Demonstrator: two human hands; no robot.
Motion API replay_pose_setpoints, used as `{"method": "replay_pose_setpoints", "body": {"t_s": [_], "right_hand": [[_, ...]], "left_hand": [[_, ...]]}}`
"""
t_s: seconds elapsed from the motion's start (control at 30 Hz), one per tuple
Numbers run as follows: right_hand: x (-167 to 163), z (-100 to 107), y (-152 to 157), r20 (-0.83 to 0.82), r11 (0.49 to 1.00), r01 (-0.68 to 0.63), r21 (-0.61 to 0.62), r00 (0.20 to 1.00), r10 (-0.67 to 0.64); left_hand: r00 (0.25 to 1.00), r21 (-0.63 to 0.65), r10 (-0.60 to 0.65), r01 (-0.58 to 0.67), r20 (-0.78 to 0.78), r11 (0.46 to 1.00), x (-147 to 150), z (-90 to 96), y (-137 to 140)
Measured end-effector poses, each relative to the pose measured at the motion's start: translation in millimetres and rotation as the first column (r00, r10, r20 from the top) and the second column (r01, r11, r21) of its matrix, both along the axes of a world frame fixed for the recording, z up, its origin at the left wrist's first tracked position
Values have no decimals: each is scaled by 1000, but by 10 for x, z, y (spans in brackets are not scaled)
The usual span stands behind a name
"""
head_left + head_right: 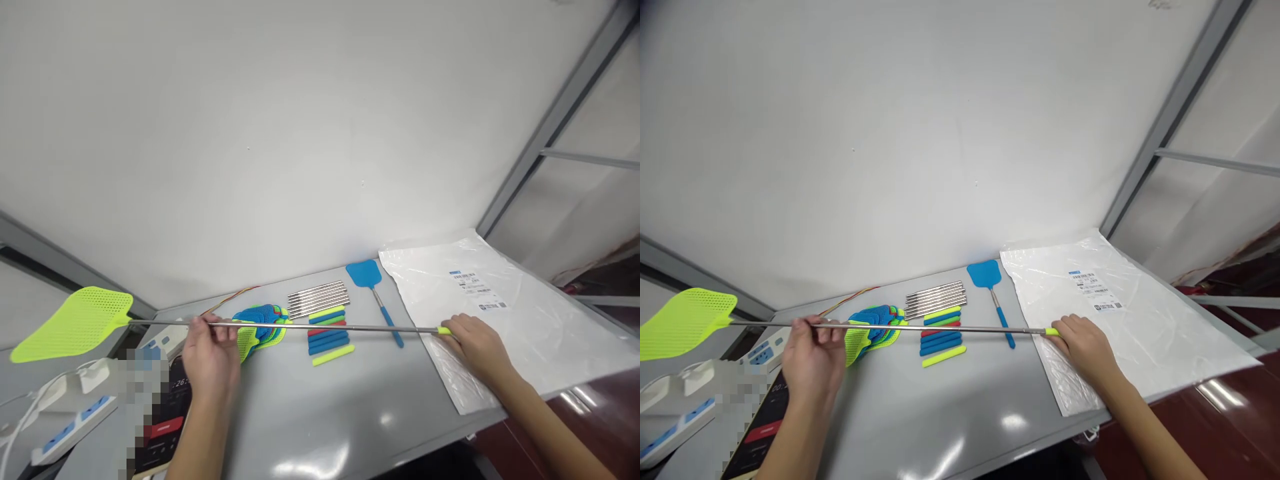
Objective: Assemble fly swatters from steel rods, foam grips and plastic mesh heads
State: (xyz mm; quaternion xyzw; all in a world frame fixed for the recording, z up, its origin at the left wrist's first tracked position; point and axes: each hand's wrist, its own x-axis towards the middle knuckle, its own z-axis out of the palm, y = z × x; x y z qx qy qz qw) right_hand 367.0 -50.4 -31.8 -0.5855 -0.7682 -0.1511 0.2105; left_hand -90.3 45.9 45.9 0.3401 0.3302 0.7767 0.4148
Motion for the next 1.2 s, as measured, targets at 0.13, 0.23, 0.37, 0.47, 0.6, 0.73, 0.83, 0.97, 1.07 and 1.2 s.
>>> {"method": "replay_pose_setpoints", "body": {"t_s": [0.13,0.23,0.37,0.47,0.6,0.73,0.83,0.97,1.07,1.2], "right_hand": [[-115,272,53,61,997,43,60,997,-47],[-208,463,94,100,993,62,99,992,-72],[-372,590,144,117,988,65,141,990,-82],[-561,613,190,96,989,22,148,995,-37],[-740,592,246,46,984,40,174,998,-49],[-722,523,270,25,985,62,164,997,-67],[-747,454,294,18,986,57,157,998,-60],[-966,392,355,12,990,19,138,1000,-21],[-1147,389,406,1,992,0,128,1000,0],[-1262,392,463,-23,992,-7,126,1000,10]], "left_hand": [[989,-28,-147,147,6,989,131,2,-48],[979,-7,-201,201,38,980,156,55,-58],[981,23,-193,193,28,981,205,171,-72],[976,19,-213,214,-42,977,380,239,-125],[973,45,-226,228,-42,973,654,311,-191],[976,45,-208,211,-70,976,717,369,-162],[978,32,-193,196,-80,980,760,328,-133],[942,-65,-302,295,-145,953,1012,123,-189],[882,-128,-417,398,-220,908,1206,-35,-262],[841,-178,-450,414,-301,893,1212,-123,-282]]}}
